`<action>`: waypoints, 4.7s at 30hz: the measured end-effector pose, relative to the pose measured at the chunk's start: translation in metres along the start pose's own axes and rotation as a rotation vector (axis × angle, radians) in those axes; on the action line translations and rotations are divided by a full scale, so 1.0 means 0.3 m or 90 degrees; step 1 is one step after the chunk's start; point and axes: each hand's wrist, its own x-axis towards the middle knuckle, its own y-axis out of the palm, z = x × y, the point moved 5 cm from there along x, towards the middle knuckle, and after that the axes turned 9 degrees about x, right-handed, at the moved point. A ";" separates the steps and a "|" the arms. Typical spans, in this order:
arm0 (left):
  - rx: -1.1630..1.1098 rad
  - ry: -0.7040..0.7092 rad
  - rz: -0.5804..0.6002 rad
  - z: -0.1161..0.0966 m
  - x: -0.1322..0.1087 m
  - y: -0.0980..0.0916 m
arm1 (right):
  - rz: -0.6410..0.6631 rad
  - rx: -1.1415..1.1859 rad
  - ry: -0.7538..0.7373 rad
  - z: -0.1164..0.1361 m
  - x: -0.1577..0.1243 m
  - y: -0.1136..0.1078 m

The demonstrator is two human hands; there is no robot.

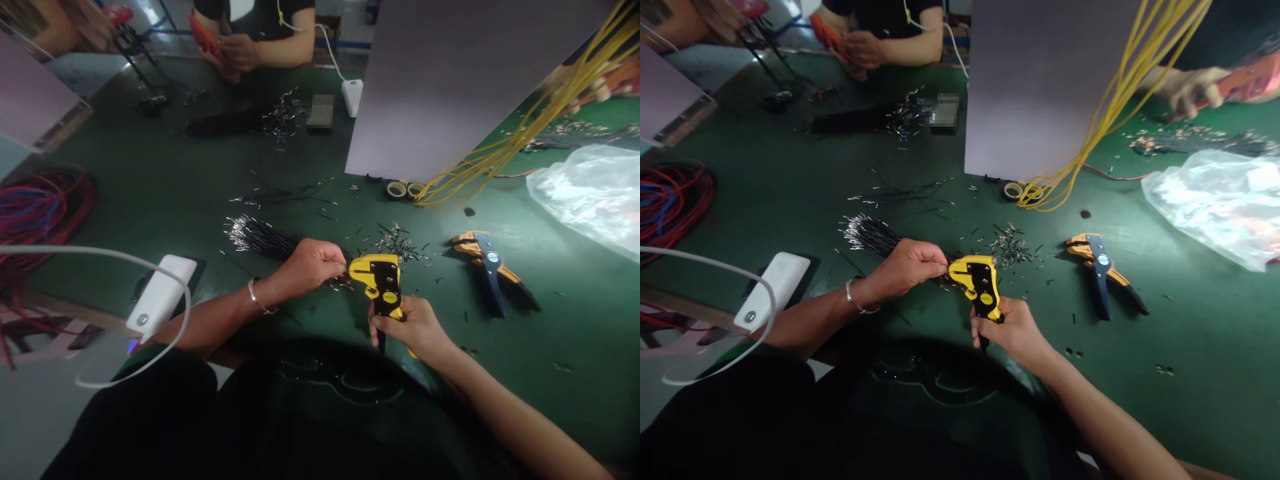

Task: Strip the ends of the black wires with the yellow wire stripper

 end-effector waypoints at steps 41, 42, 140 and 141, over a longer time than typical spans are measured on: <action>0.017 0.035 -0.045 0.048 0.031 0.003 | 0.035 0.086 0.041 -0.002 0.026 -0.027; 0.016 0.034 -0.044 0.051 0.033 0.004 | 0.036 0.088 0.044 -0.002 0.024 -0.026; 0.094 0.079 -0.040 0.013 0.026 0.001 | -0.047 -0.120 -0.038 0.014 0.030 -0.031; 0.099 0.079 -0.041 0.012 0.026 0.001 | -0.050 -0.136 -0.042 0.012 0.031 -0.033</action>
